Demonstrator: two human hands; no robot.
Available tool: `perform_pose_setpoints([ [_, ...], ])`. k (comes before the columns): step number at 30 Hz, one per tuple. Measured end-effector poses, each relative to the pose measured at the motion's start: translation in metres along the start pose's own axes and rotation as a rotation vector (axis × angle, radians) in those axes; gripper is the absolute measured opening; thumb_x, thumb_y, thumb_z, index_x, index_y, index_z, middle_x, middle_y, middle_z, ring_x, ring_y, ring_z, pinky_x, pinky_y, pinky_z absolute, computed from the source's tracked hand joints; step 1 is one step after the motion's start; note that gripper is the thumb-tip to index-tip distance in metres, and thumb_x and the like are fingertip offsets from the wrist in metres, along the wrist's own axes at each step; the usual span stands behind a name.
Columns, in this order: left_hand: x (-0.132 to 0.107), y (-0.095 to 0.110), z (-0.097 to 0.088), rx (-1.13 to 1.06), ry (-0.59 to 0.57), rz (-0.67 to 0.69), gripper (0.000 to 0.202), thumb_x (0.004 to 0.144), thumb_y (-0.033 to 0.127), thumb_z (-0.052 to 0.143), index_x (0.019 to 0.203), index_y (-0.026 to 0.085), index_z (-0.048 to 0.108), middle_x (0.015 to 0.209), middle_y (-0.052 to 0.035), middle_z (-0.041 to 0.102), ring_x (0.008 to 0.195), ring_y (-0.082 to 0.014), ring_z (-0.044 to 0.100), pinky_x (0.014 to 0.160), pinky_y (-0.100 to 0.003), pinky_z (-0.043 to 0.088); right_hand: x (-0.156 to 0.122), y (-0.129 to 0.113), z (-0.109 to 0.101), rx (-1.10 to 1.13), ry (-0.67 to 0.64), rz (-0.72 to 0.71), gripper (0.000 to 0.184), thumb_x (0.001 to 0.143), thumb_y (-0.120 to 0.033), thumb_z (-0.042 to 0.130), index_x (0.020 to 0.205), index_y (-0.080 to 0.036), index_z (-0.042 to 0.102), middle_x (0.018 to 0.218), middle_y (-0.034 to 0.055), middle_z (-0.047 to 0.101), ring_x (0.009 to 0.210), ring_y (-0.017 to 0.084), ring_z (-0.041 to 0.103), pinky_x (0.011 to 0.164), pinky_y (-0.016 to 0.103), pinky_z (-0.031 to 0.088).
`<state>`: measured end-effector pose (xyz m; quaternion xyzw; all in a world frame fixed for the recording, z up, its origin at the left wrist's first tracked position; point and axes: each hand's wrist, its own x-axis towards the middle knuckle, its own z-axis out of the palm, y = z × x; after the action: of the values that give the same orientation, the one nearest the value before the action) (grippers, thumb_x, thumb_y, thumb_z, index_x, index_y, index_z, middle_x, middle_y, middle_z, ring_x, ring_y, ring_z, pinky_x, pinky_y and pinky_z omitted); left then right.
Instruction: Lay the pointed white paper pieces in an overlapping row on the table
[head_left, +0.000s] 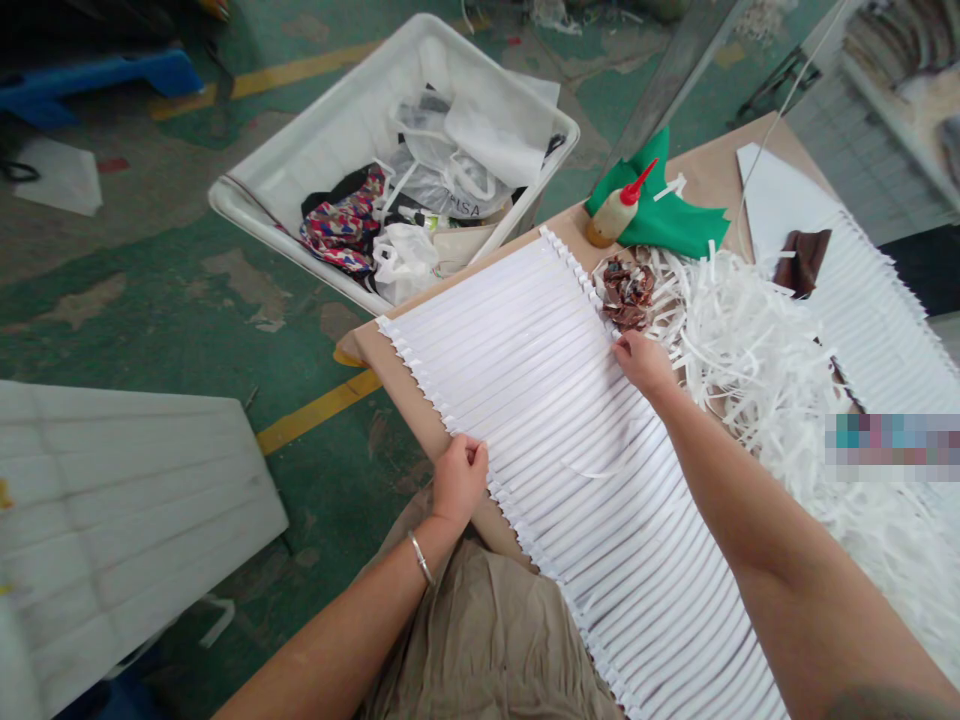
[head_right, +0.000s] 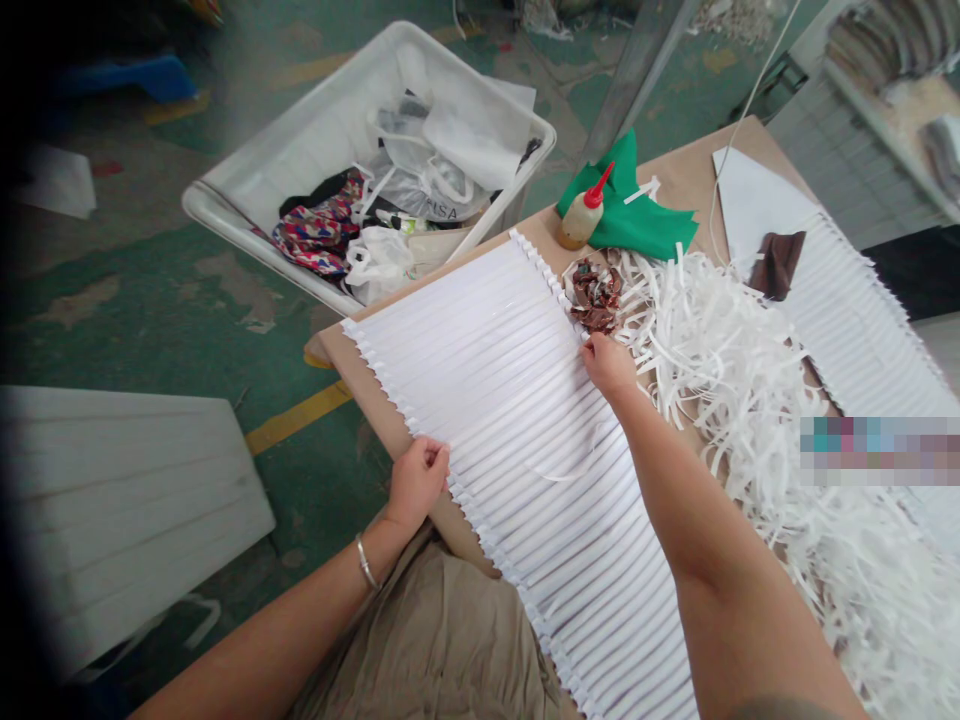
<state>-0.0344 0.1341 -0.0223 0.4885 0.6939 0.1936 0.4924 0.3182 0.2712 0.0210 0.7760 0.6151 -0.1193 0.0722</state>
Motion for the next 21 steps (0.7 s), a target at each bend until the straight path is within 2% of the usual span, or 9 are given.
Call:
perform_pose_setpoints([
  [6,0.002,0.003,0.002,0.042,0.015,-0.015,0.018,0.087,0.034,0.056,0.074,0.023,0.055,0.061,0.0006,0.062,0.058,-0.0175,0.06,0.059,-0.026,0.041,0.006,-0.006,0.003,-0.031,-0.035,0.03,0.026,0.095,-0.037,0.05,0.104,-0.019,0.066,0.1,0.0148,0.073,0.089,0.028,0.066,0.073,0.033,0.042],
  [10,0.002,0.008,0.001,0.059,0.02,-0.034,0.017,0.086,0.032,0.058,0.073,0.023,0.052,0.059,0.0017,0.06,0.054,-0.0171,0.059,0.059,-0.027,0.04,-0.003,-0.009,-0.005,-0.029,0.032,0.097,0.026,0.094,-0.038,0.053,0.108,-0.018,0.063,0.093,0.0135,0.072,0.083,0.027,0.064,0.071,0.033,0.041],
  [12,0.001,0.007,-0.003,0.047,0.02,-0.042,0.011,0.086,0.028,0.057,0.077,0.023,0.051,0.059,0.0028,0.06,0.052,-0.0163,0.058,0.058,-0.026,0.04,-0.025,-0.01,-0.012,0.017,0.039,0.007,0.024,0.095,-0.04,0.053,0.102,-0.019,0.063,0.091,0.0113,0.07,0.08,0.025,0.062,0.07,0.032,0.04],
  [15,-0.004,0.001,-0.014,0.06,0.033,-0.036,0.003,0.085,0.021,0.055,0.086,0.022,0.052,0.064,0.0028,0.061,0.055,-0.0159,0.059,0.06,-0.026,0.04,-0.084,-0.01,-0.014,0.174,-0.141,-0.383,0.03,0.096,-0.047,0.053,0.087,-0.021,0.062,0.087,0.007,0.066,0.079,0.02,0.06,0.073,0.03,0.042],
  [17,-0.012,-0.001,-0.02,0.102,0.037,0.007,0.007,0.086,0.019,0.054,0.092,0.022,0.054,0.069,0.0011,0.063,0.062,-0.0171,0.061,0.063,-0.026,0.042,-0.128,-0.009,-0.01,0.218,-0.268,-0.617,0.03,0.094,-0.05,0.056,0.09,-0.021,0.063,0.091,0.0065,0.065,0.086,0.021,0.06,0.079,0.031,0.043],
  [19,-0.025,0.003,-0.023,0.128,-0.014,0.076,0.011,0.087,0.02,0.053,0.098,0.022,0.057,0.075,-0.0009,0.065,0.07,-0.0185,0.064,0.068,-0.027,0.045,-0.164,-0.01,-0.002,0.126,-0.265,-0.696,0.025,0.094,-0.045,0.058,0.096,-0.02,0.063,0.094,0.0081,0.064,0.091,0.023,0.059,0.082,0.034,0.043],
  [21,-0.042,0.016,-0.02,0.133,-0.128,0.186,0.015,0.09,0.021,0.05,0.102,0.022,0.06,0.085,-0.0038,0.068,0.08,-0.0195,0.066,0.075,-0.029,0.048,-0.186,-0.016,0.003,0.021,-0.208,-0.685,0.016,0.096,-0.034,0.055,0.092,-0.02,0.063,0.093,0.0093,0.064,0.092,0.025,0.057,0.083,0.037,0.041],
])
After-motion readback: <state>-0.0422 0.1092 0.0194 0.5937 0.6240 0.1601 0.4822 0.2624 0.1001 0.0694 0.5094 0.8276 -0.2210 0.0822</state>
